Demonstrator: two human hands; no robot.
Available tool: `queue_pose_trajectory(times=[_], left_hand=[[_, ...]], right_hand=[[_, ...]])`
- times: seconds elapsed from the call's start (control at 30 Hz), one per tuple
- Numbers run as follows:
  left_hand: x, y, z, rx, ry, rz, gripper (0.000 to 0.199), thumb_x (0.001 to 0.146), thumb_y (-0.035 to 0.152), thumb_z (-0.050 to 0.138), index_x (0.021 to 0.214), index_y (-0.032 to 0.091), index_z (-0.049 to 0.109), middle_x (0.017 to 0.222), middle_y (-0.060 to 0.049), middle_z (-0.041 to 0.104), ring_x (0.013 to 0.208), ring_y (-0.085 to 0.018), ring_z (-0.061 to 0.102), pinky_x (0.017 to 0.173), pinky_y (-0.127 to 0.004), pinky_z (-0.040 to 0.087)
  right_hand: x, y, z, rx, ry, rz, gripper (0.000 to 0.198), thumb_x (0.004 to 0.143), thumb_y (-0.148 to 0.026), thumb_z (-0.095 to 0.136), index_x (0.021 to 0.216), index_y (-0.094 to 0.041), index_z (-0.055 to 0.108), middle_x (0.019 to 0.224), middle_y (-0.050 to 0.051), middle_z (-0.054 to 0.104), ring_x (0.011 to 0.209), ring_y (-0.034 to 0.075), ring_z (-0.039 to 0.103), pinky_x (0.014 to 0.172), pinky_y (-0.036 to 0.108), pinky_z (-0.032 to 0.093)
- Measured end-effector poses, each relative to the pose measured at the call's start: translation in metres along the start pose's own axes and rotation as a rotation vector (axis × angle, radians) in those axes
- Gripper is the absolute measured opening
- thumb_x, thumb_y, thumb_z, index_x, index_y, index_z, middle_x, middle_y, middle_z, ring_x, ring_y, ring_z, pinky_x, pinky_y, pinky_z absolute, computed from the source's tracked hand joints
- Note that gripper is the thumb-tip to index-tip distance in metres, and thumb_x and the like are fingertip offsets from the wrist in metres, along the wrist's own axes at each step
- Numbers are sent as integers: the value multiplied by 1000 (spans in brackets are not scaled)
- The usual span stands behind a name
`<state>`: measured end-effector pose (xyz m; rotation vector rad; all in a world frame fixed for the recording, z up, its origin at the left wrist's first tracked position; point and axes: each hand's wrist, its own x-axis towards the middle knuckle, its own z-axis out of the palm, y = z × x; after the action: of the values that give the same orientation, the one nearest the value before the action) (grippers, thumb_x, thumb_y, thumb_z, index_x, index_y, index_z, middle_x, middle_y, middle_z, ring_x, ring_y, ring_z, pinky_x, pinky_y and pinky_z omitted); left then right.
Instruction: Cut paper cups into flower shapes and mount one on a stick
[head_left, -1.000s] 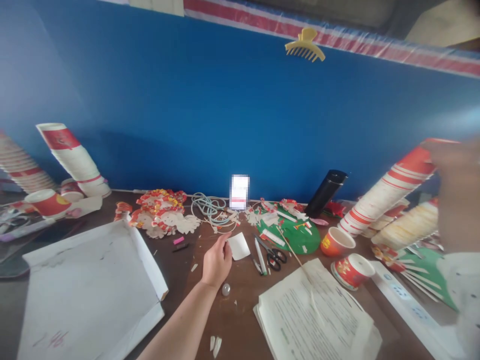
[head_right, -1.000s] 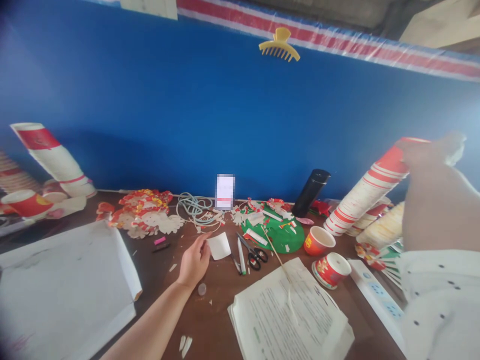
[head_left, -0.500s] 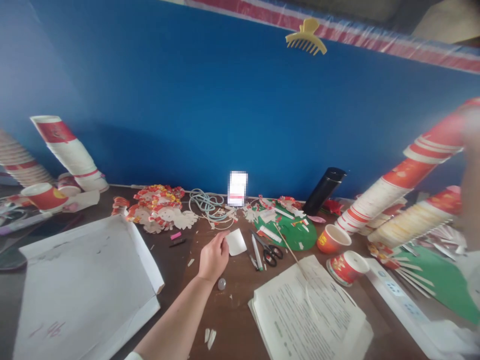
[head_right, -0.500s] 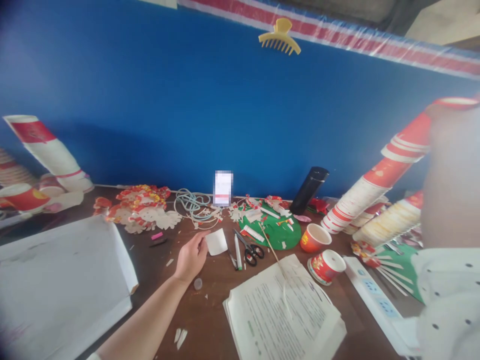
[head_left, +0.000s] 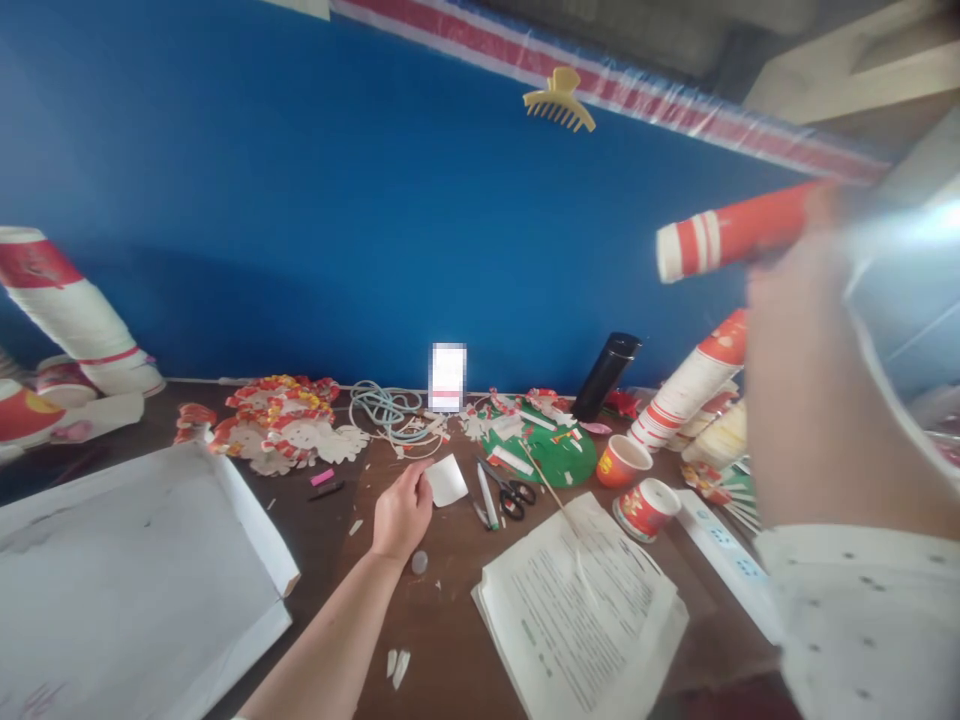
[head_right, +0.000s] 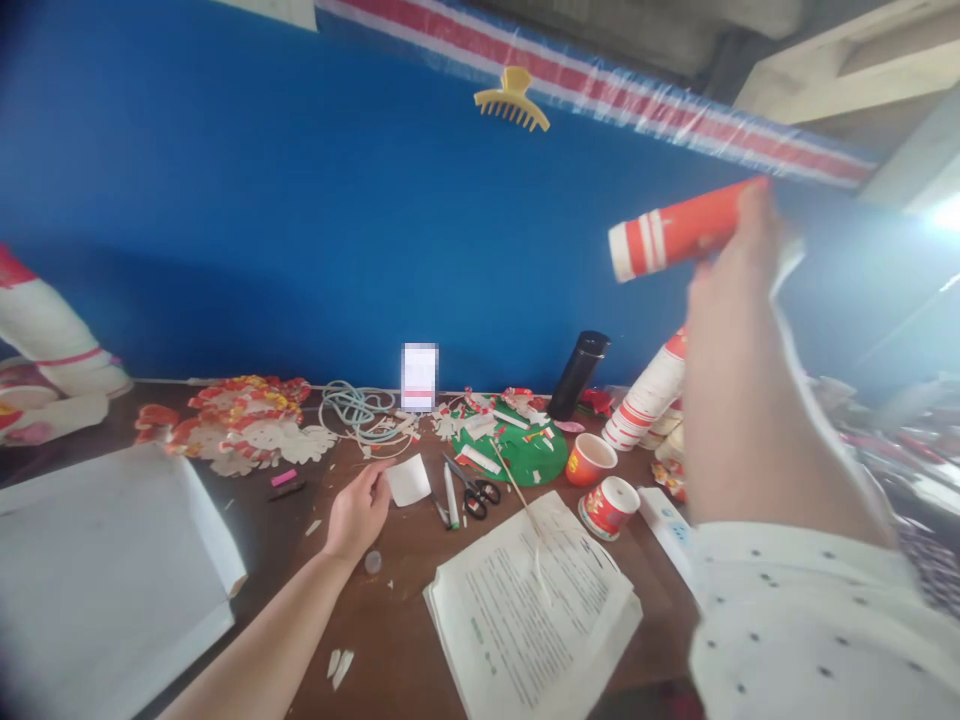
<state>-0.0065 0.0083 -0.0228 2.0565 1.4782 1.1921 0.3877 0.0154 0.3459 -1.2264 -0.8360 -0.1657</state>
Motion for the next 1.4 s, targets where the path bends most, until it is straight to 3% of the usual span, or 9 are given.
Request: queue_pose_trajectory(times=[0.03,0.1,0.17,0.27,0.37,0.63,0.8,1.17,1.4], left_hand=[[0,1,0,-2,8,-1,30,88,23,42,111,23,62,95,-3,72,75,-16,66,72,-26,48],[-1,2,-2,-11,21,-2,31,88,22,42,111,22,62,94,-3,72,76,-16,67,73,-26,48],[-2,3,-3,-29,32,9,31,88,21,41,111,21,61,96,-4,72,79,-17,67,75,-26,48],[-4,5,-5,-79,52,53,30,88,21,42,113,20,60,104,-5,70,86,-16,66,79,-27,48],[-6,6,-6,-139,64,65,30,90,24,42,115,19,58,91,-5,70,74,-14,64,74,-26,49],[-9,7,-5,-285,49,187,37,90,32,45,124,17,50,92,-6,63,70,-11,58,69,-24,48],[-6,7,-4,-243,51,296,19,88,18,41,95,17,59,87,-8,63,84,-17,59,77,-29,47],[-9,18,-12,-334,43,384,15,87,20,46,97,16,57,88,-10,62,83,-18,58,77,-31,48],[-6,15,-3,-355,73,306,9,86,19,49,85,17,58,82,-7,64,77,-16,59,72,-28,48]], right_hand=[[-21,8,8,222,48,184,56,90,-28,31,139,0,27,141,24,38,116,16,53,70,23,43],[-70,31,22,281,22,335,46,90,-23,26,124,5,42,130,29,47,102,17,60,63,26,45],[-125,57,33,458,-4,677,31,92,-28,31,99,-6,53,116,18,58,93,14,61,64,29,49],[-204,90,45,558,-41,959,22,89,-35,46,81,-16,52,90,5,63,79,13,63,64,31,55],[-264,109,53,681,-83,1187,14,87,-32,54,81,-19,53,79,0,62,75,12,63,65,29,58],[-340,113,63,730,-183,1042,23,70,-26,75,87,-19,60,76,-1,67,62,13,63,54,24,56],[-369,101,67,776,-253,953,28,68,-26,77,91,-15,66,83,3,71,68,14,65,61,25,55],[-371,103,70,803,-244,662,31,76,-35,70,102,-19,65,97,2,69,82,15,65,76,29,52],[-402,98,67,684,-525,661,39,71,-33,74,106,-24,60,92,1,68,80,16,64,77,32,53]])
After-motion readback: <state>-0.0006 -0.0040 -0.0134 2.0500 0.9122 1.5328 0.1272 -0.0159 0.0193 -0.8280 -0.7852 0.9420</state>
